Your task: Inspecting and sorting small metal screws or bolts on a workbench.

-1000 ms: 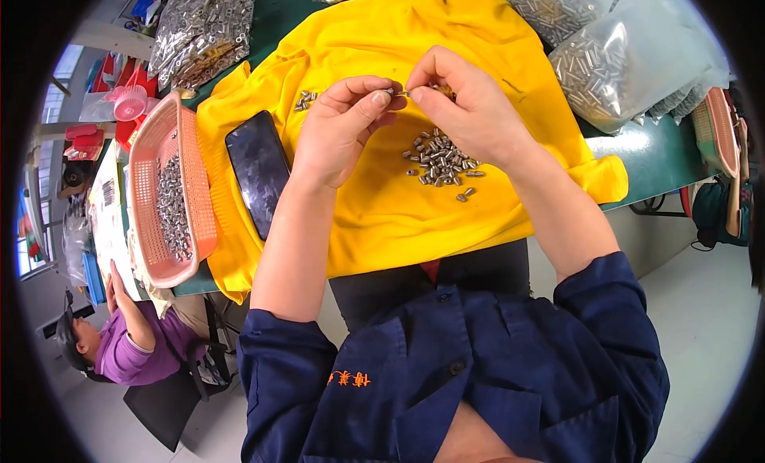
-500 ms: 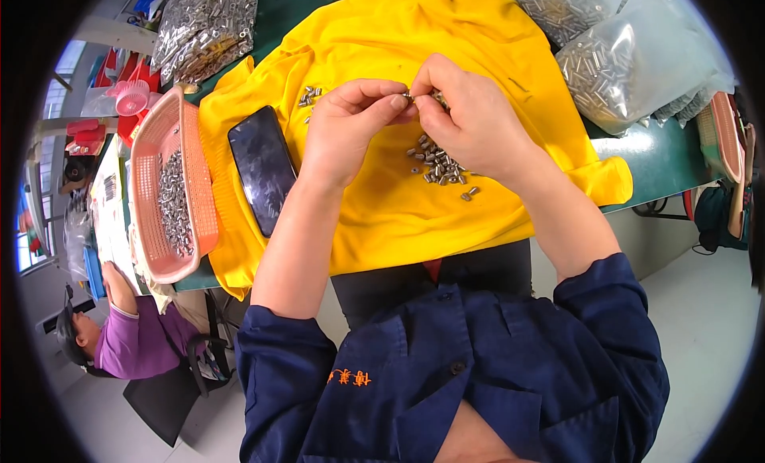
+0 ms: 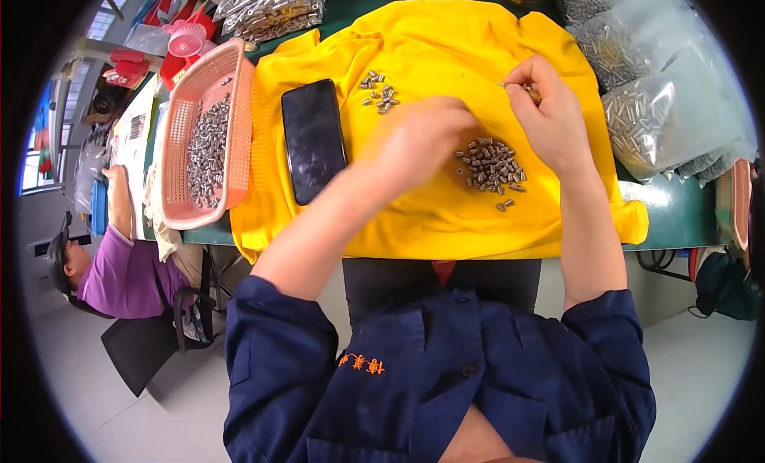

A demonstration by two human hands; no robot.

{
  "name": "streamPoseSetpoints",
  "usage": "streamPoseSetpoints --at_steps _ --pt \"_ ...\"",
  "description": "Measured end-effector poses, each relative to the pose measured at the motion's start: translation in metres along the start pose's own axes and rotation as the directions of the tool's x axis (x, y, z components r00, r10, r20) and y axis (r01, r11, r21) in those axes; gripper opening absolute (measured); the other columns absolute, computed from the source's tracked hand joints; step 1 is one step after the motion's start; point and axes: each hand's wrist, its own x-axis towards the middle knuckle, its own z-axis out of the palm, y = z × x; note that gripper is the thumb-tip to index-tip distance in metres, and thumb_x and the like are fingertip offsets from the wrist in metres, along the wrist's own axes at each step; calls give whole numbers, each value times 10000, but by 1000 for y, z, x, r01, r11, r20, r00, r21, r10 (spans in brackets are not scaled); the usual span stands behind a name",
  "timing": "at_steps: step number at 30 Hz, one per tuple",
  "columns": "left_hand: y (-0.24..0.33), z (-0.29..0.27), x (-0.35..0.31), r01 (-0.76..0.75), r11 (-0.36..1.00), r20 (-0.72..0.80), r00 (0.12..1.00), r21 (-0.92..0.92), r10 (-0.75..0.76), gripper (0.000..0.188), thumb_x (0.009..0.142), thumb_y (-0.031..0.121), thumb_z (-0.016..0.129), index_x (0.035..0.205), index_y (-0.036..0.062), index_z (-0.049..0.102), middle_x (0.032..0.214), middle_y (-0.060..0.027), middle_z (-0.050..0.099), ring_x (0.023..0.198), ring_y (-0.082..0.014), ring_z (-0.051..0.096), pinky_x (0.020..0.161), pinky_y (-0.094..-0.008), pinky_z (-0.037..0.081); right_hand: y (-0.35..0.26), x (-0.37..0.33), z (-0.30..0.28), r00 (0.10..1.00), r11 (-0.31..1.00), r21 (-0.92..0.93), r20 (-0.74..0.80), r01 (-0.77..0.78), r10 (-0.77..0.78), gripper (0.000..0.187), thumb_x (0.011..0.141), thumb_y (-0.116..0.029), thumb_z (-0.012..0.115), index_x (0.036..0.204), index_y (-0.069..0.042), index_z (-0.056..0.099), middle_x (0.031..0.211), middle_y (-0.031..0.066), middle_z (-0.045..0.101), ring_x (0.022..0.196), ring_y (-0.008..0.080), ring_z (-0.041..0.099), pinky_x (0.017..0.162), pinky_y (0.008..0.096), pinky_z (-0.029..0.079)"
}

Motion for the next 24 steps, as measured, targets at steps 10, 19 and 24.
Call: streamPoseSetpoints --at_steps 10,19,24 --pt "-66 -53 -7 271 875 154 922 401 -356 130 699 132 569 803 72 619 758 -109 599 742 -272 569 660 -364 444 -4 -1 8 999 1000 14 35 5 -5 86 736 -92 506 789 -26 489 643 49 530 548 137 470 525 252 383" --pt "-45 -53 6 404 874 107 890 268 -444 100 732 46 541 821 43 588 721 -78 589 688 -179 577 631 -266 447 -3 -2 8 999 993 113 45 18 -23 90 742 -95 510 793 -23 494 644 37 519 549 105 447 523 228 374" --pt "-26 -12 3 338 -35 325 864 -941 -385 132 784 33 543 913 12 561 836 -53 585 741 -149 581 694 -264 479 -8 -3 6 978 941 321 205 -103 37 81 757 -96 506 785 -22 491 668 -8 487 602 58 422 542 199 361"
